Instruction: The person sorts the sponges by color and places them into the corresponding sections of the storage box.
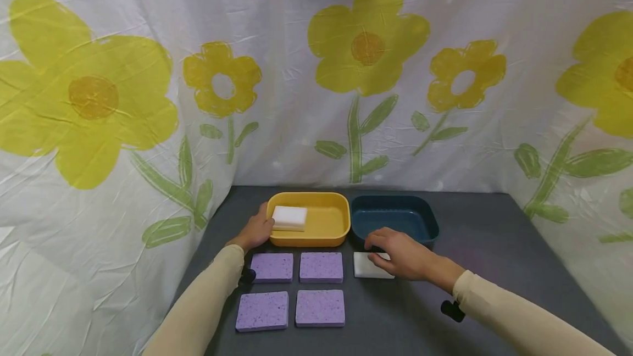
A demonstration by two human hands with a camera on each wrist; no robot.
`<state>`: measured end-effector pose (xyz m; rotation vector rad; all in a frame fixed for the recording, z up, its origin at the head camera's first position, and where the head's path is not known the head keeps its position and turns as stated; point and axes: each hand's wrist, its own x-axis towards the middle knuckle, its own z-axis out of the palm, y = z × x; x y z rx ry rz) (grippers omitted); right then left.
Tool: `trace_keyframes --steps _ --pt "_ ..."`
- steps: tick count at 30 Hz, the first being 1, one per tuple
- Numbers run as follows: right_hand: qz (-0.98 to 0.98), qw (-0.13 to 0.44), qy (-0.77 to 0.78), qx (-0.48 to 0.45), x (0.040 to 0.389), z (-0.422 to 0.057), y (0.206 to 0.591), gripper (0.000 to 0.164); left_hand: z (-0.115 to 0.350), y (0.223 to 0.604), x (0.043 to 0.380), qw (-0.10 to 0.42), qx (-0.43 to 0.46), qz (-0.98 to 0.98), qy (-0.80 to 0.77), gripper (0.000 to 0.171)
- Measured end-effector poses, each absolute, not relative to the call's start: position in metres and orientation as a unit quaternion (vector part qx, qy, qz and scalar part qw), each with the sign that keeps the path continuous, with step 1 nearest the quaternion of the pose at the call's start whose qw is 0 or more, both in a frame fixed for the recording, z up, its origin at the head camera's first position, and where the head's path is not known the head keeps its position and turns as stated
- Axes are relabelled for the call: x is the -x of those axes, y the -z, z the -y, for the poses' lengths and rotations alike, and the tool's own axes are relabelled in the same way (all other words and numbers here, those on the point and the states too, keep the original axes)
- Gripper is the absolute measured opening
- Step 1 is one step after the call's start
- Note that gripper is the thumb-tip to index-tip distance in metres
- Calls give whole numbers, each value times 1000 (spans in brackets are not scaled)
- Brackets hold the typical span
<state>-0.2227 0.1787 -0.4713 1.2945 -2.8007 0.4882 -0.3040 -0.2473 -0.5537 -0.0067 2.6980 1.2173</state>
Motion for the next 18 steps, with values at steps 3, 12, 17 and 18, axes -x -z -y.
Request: trace_keyframes --steps 3,12,17,18 --pt "895 2 -162 -416 221 -181 476 17 247 552 304 92 1 -908 -408 67" --pt "902 1 -143 -407 215 -186 497 21 247 550 302 98 10 -905 -413 68" --pt "906 13 -129 -404 213 -187 508 25 247 552 303 100 15 -904 -416 69" --pt "906 17 -127 -405 213 -187 510 27 246 553 303 99 13 -904 -415 69"
